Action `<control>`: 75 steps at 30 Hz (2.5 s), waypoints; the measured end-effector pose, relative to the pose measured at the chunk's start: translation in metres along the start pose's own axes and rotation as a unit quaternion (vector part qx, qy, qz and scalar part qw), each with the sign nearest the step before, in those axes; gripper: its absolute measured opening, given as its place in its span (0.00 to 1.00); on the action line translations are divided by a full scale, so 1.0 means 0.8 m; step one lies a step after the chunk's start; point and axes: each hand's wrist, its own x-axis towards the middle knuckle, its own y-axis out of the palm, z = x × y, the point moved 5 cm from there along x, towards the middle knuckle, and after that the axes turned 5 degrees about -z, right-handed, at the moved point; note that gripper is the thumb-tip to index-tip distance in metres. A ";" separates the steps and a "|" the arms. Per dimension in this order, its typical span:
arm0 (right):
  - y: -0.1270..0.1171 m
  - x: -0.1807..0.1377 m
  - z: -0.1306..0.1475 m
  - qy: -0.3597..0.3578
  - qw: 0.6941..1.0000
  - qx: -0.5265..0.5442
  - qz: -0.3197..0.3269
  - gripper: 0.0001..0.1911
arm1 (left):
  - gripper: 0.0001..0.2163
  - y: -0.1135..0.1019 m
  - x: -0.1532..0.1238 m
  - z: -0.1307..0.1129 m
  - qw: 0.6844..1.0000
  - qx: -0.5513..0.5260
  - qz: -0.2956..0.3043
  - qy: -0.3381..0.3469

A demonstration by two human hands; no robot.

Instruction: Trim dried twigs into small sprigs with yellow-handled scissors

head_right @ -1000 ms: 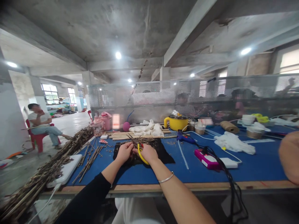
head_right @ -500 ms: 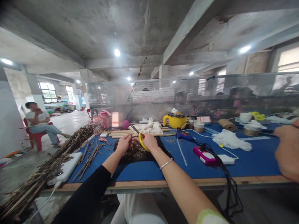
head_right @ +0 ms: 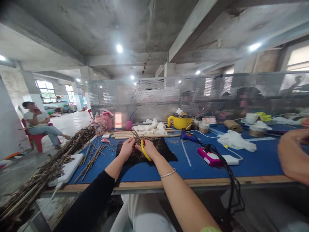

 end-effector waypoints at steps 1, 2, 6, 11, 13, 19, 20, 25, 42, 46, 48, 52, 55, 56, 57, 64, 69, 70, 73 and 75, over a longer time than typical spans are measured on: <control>0.000 -0.001 0.001 -0.004 1.000 -0.001 0.001 0.22 | 0.14 0.001 0.000 0.000 1.000 0.004 0.005 0.008; 0.000 -0.001 0.002 -0.011 1.000 0.001 0.000 0.23 | 0.14 0.003 -0.001 0.000 1.000 0.002 0.009 0.011; 0.003 -0.001 0.004 -0.029 1.000 0.005 0.003 0.22 | 0.13 0.005 -0.002 0.005 1.000 -0.026 0.005 -0.007; 0.004 -0.002 0.003 -0.018 1.000 -0.002 -0.002 0.24 | 0.09 0.010 -0.001 0.010 0.998 -0.046 0.036 -0.028; 0.005 -0.003 0.001 -0.010 1.000 -0.012 0.000 0.26 | 0.09 0.011 0.000 0.012 0.997 -0.056 0.044 -0.028; -0.001 -0.008 0.002 0.006 0.998 -0.065 -0.001 0.30 | 0.11 0.011 -0.001 0.016 0.998 -0.042 0.044 -0.026; -0.002 -0.009 0.003 0.005 0.998 -0.067 0.002 0.29 | 0.11 0.011 -0.001 0.016 0.998 -0.040 0.043 -0.027; -0.005 -0.013 0.009 0.008 0.997 -0.081 0.005 0.28 | 0.12 0.012 -0.003 0.013 0.998 -0.052 0.043 -0.018; 0.004 -0.007 -0.006 0.063 0.994 -0.083 0.029 0.28 | 0.12 0.008 0.001 0.014 0.999 -0.042 0.024 -0.006; 0.006 -0.007 -0.008 0.066 0.994 -0.083 0.030 0.27 | 0.11 0.005 0.002 0.016 1.000 -0.007 0.008 -0.007; 0.007 -0.006 -0.009 0.070 0.993 -0.084 0.033 0.28 | 0.10 0.004 0.001 0.016 1.000 0.002 0.004 -0.012; 0.009 -0.005 -0.010 0.075 0.994 -0.072 0.046 0.29 | 0.08 0.003 0.001 0.017 1.000 0.013 -0.005 -0.021; 0.011 -0.005 -0.011 0.078 0.993 -0.062 0.057 0.30 | 0.08 0.002 0.001 0.019 1.000 0.018 -0.009 -0.024; 0.011 -0.005 -0.011 0.077 0.993 -0.061 0.059 0.30 | 0.08 0.001 0.001 0.019 0.999 0.021 -0.010 -0.024; 0.011 -0.006 -0.011 0.077 0.993 -0.063 0.060 0.30 | 0.08 0.001 0.000 0.018 0.999 0.023 -0.012 -0.023; 0.003 -0.009 -0.002 0.049 0.988 -0.140 0.033 0.33 | 0.09 -0.003 0.000 0.019 0.998 0.012 -0.032 -0.050; 0.003 -0.012 0.000 0.034 0.991 -0.125 0.034 0.34 | 0.09 -0.004 0.004 0.020 0.999 0.033 -0.037 -0.021; 0.003 -0.012 -0.001 0.030 0.992 -0.119 0.033 0.34 | 0.09 -0.004 0.004 0.019 0.998 0.039 -0.040 -0.012; 0.005 -0.010 -0.004 0.027 0.993 -0.113 0.026 0.35 | 0.08 -0.006 0.003 0.014 0.998 0.045 -0.050 0.006; 0.006 -0.010 -0.006 0.031 0.993 -0.110 0.031 0.35 | 0.07 -0.007 0.002 0.011 0.997 0.050 -0.052 0.014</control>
